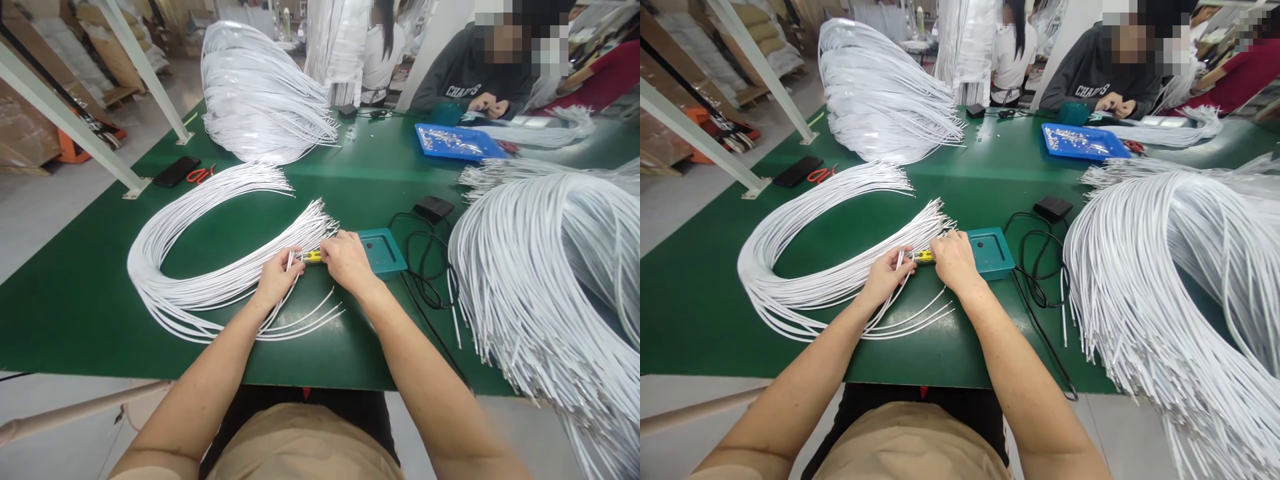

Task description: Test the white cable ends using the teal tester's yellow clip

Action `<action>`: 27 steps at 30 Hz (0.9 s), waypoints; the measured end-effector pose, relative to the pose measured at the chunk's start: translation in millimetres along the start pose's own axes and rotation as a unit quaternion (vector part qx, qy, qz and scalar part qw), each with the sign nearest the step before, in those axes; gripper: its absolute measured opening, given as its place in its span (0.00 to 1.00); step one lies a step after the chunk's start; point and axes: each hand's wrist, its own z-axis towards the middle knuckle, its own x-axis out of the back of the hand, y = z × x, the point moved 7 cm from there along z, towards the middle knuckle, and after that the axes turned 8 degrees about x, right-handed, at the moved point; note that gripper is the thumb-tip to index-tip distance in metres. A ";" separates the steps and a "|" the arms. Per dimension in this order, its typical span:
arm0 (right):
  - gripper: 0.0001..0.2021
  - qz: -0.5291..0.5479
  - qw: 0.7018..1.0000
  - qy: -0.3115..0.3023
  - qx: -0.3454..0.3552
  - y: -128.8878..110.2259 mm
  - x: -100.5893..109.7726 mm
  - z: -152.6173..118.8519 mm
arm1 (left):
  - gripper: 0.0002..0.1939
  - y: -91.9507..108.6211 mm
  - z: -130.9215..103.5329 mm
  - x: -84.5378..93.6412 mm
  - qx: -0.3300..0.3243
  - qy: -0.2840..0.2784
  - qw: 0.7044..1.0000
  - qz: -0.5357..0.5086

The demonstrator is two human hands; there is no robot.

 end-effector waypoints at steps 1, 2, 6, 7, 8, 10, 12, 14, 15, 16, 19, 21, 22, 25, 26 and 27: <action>0.07 0.002 1.000 0.001 0.000 0.3 -0.4 0.0 | 0.21 -0.5 0.4 0.5 -0.006 0.007 1.000 0.013; 0.07 0.004 1.000 0.002 -0.001 0.7 -1.0 0.1 | 0.21 -0.9 0.7 1.2 -0.013 0.014 0.999 0.027; 0.08 0.006 1.000 0.001 -0.010 2.9 -3.0 0.8 | 0.19 -1.3 1.3 2.6 -0.038 0.032 0.995 0.085; 0.08 0.005 1.000 -0.001 -0.012 3.0 -3.1 0.8 | 0.19 -1.0 1.2 2.5 -0.043 0.031 0.994 0.093; 0.08 0.004 1.000 -0.006 -0.012 2.6 -3.1 0.5 | 0.19 -0.7 1.1 2.4 -0.047 0.029 0.994 0.098; 0.06 0.000 1.000 -0.012 -0.007 0.7 -1.8 -1.1 | 0.19 -0.4 1.0 2.1 -0.047 0.022 0.994 0.097; 0.05 -0.022 1.000 0.009 -0.014 0.9 3.7 -5.1 | 0.19 -0.7 1.3 1.8 -0.041 0.010 0.995 0.091; 0.10 -0.068 0.994 0.055 -0.064 7.9 11.6 -12.3 | 0.20 -1.5 1.7 2.1 -0.030 0.001 0.996 0.087; 0.14 -0.092 0.987 0.077 -0.103 13.6 14.6 -17.0 | 0.20 -1.9 1.8 2.4 -0.026 -0.001 0.996 0.086; 0.17 -0.111 0.980 0.091 -0.139 19.4 15.9 -21.5 | 0.20 -2.1 1.9 2.8 -0.022 -0.003 0.996 0.087; 0.21 -0.123 0.971 0.086 -0.184 30.4 10.7 -27.6 | 0.20 -1.9 0.7 4.1 -0.012 -0.007 0.997 0.081; 0.20 -0.115 0.974 0.081 -0.177 30.8 8.5 -26.9 | 0.20 -1.1 -1.1 5.3 -0.003 -0.009 0.998 0.065; 0.19 -0.109 0.975 0.086 -0.172 28.7 9.5 -26.6 | 0.21 -0.6 -2.3 6.2 0.001 -0.010 0.998 0.055; 0.17 -0.052 0.983 0.117 -0.133 6.6 15.3 -25.9 | 0.24 2.7 -6.2 10.8 0.001 -0.007 1.000 0.017; 0.16 -0.015 0.987 0.123 -0.100 -7.4 15.7 -25.1 | 0.26 3.7 -7.3 12.6 -0.003 -0.008 1.000 -0.001; 0.15 0.029 0.990 0.125 -0.058 -24.2 14.7 -24.2 | 0.28 4.5 -8.1 14.3 -0.006 -0.012 1.000 -0.021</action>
